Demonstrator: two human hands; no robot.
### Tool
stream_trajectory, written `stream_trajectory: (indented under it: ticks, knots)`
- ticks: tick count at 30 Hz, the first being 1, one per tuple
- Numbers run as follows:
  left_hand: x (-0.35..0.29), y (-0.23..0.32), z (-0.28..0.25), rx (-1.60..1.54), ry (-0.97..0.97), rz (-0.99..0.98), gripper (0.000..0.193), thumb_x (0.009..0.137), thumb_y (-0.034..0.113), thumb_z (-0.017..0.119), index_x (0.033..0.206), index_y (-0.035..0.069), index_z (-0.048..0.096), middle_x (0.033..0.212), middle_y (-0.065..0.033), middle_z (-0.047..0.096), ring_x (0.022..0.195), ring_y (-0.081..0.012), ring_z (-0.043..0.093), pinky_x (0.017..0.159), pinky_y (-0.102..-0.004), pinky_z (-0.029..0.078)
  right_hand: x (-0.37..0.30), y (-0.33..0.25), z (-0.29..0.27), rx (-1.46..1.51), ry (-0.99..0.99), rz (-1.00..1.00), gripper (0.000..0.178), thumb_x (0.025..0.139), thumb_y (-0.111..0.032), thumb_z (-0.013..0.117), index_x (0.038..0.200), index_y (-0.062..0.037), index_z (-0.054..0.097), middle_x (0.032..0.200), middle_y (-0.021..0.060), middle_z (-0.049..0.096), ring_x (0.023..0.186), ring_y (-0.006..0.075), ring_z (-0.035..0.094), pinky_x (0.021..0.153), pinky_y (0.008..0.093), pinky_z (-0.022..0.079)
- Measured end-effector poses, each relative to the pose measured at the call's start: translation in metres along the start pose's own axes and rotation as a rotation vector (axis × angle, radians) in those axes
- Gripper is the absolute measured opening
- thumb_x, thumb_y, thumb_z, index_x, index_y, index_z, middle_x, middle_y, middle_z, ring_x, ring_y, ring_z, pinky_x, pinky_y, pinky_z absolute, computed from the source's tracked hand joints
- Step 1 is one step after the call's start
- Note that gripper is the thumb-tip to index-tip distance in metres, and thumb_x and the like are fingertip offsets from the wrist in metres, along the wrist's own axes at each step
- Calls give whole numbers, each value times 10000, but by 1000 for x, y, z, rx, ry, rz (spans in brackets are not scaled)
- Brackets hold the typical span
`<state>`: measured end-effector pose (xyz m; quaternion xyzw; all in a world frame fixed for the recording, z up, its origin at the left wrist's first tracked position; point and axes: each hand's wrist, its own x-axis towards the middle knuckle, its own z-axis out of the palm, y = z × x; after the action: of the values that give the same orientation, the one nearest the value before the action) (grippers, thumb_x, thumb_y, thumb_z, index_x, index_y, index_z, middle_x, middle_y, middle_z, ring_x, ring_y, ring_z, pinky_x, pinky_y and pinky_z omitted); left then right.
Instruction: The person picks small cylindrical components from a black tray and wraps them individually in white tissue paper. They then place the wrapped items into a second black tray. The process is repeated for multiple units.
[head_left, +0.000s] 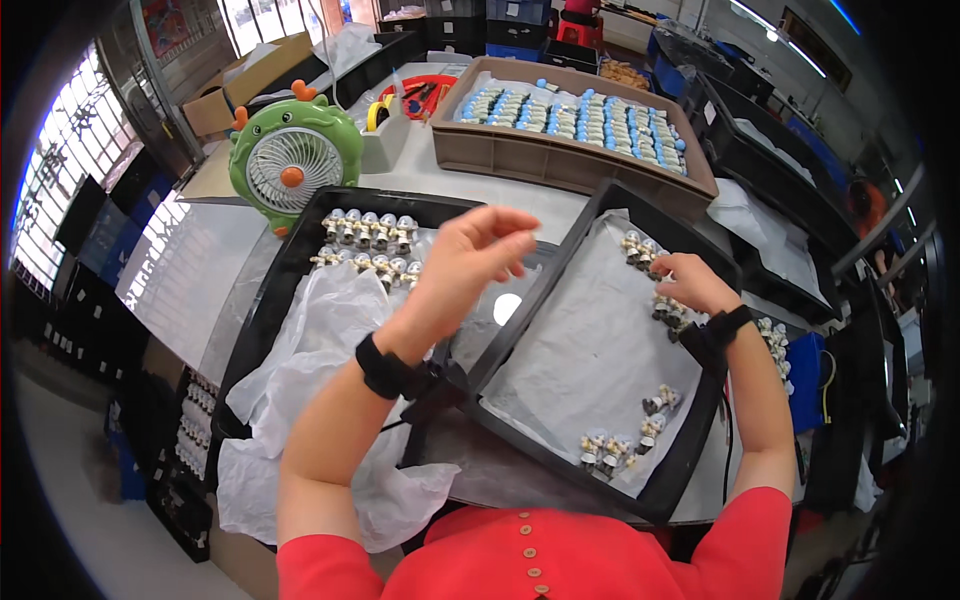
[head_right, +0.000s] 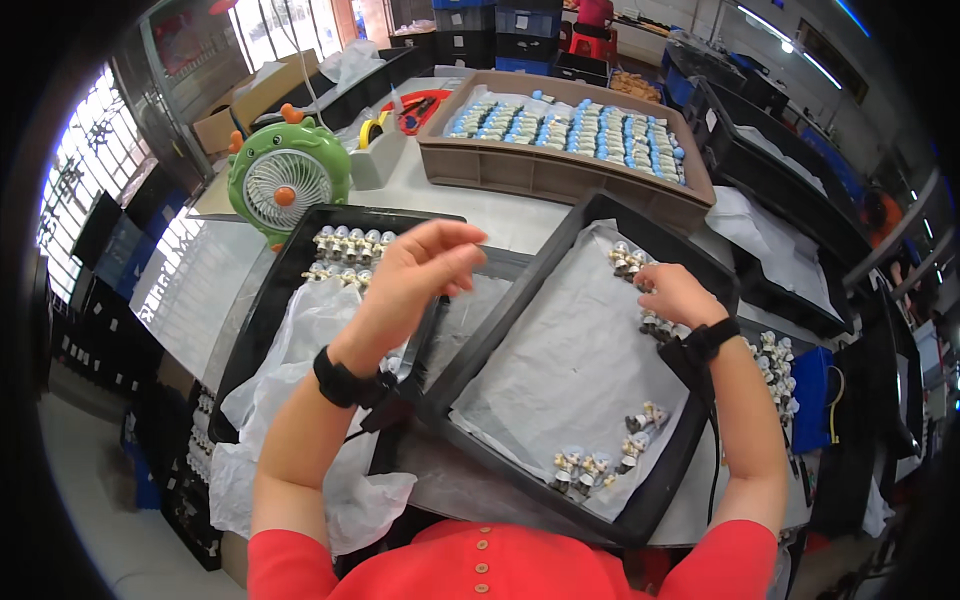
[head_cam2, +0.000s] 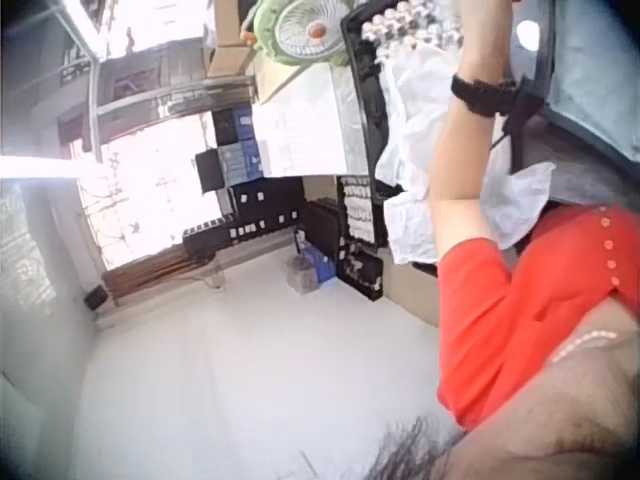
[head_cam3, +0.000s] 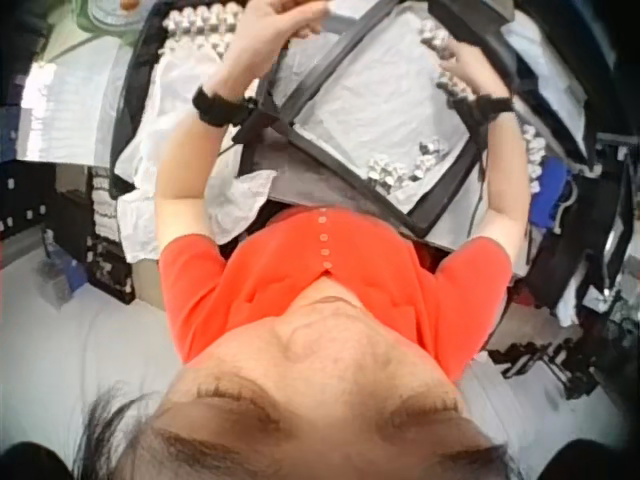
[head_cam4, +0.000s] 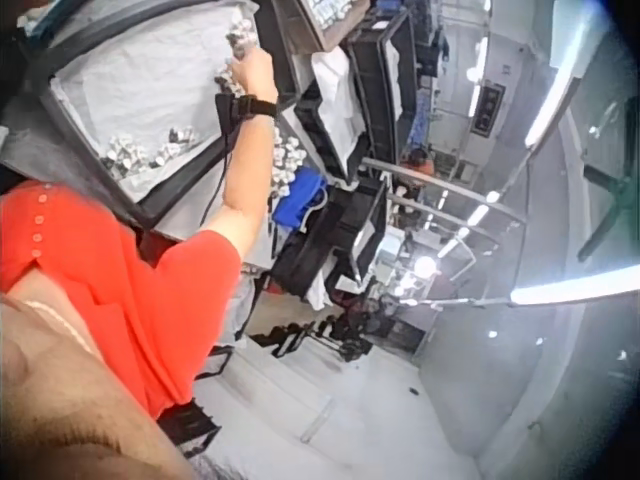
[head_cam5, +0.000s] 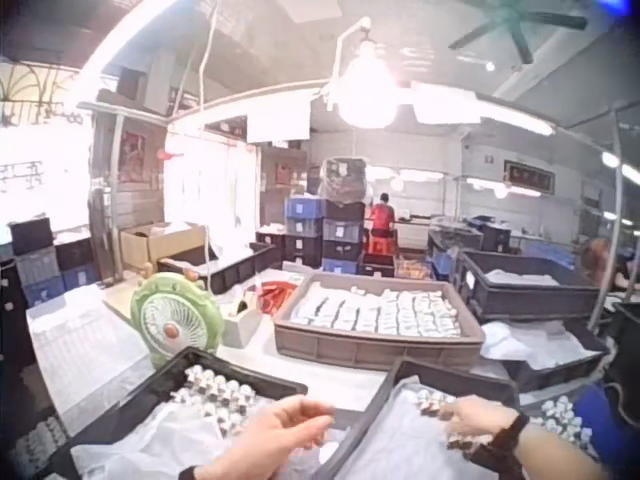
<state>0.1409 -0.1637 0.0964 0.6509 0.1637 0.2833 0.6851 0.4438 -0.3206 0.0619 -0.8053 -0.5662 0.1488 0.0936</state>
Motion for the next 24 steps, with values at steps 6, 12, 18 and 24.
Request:
stream_trajectory:
  ticks: [6,12,18,24]
  knots:
    - [-26,-29,67,-185,-380,-271,252,850,184,625,1055,41,591,901,-9,624,714,-68,560,624,-207,414,19,49,44,-311,-191,26,605,497,-189,772,1033,-28,542,1014,199,568,967,357,565,824,390,468]
    - [-24,-72,71,-191,-282,-421,279,862,226,611,1089,71,564,921,-6,596,764,-83,544,662,-224,411,13,25,48,-249,-66,60,603,541,-97,737,1078,12,485,1110,204,507,979,349,567,825,371,486]
    - [-23,-85,73,-246,23,-380,456,911,291,537,1289,80,391,1154,-53,513,952,-132,535,814,-265,430,-34,-75,29,375,224,-324,760,639,-91,727,1315,-75,379,1136,133,500,1001,249,528,844,329,441]
    - [-25,-81,69,-550,-120,-200,418,975,243,415,1353,84,336,1238,-51,495,1019,-144,549,863,-294,458,-47,-107,47,491,414,-536,840,634,-33,729,1366,-110,324,1201,105,490,1041,219,515,846,321,440]
